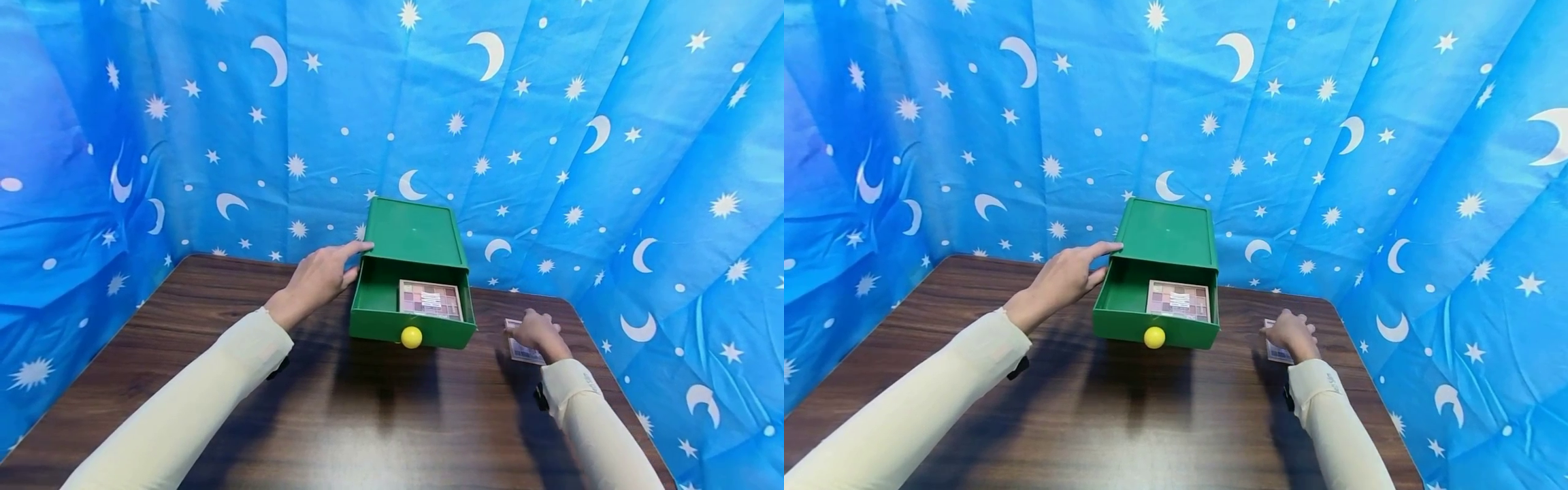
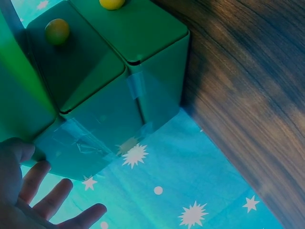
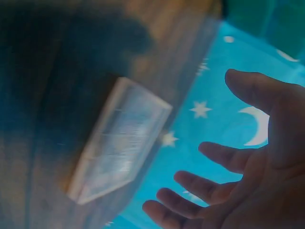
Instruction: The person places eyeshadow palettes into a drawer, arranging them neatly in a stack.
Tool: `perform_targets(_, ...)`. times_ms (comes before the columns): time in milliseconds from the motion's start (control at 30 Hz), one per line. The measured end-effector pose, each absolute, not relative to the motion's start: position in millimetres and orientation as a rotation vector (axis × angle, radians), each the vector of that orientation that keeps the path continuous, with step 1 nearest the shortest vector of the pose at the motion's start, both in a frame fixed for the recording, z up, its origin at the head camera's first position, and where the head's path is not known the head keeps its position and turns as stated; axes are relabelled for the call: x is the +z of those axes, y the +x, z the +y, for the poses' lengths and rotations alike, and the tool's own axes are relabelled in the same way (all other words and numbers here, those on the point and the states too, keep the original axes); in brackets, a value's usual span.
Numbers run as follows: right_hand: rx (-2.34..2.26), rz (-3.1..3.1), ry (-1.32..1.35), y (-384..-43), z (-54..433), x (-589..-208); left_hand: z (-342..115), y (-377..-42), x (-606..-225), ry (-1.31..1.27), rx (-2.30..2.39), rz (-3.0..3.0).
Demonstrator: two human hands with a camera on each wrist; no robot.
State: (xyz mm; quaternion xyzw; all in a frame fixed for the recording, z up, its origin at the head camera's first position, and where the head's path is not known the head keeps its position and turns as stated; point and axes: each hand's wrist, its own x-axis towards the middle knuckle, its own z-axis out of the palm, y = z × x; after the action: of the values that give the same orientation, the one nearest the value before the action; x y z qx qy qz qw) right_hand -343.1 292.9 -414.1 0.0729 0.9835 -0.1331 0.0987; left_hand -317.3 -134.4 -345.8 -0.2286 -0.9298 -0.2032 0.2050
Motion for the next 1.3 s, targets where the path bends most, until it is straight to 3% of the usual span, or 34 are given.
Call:
perform_targets(400, -0.433, 2.833, 0.489, -343.3, 301.9, -453.8, -134.0, -316.5, -346.6, -0.636, -0.611, -2.593)
perform_targets(733, -0.522, 2.868, 0.552, -344.1, 302.2, -455.0, -134.1, -315.3, -346.4, -0.627, -0.623, -2.601)
perform_targets(933, -0.547, 2.957, 0.344, -343.3, 299.0, -436.4, -135.8, -314.4, -346.0, -0.625, -0.638, -2.590)
perform_targets(1300, -0.550, 3.032, 0.037, -332.9, 286.3, -368.2, -134.2, -315.3, -345.9, -0.623, -0.643, -2.602)
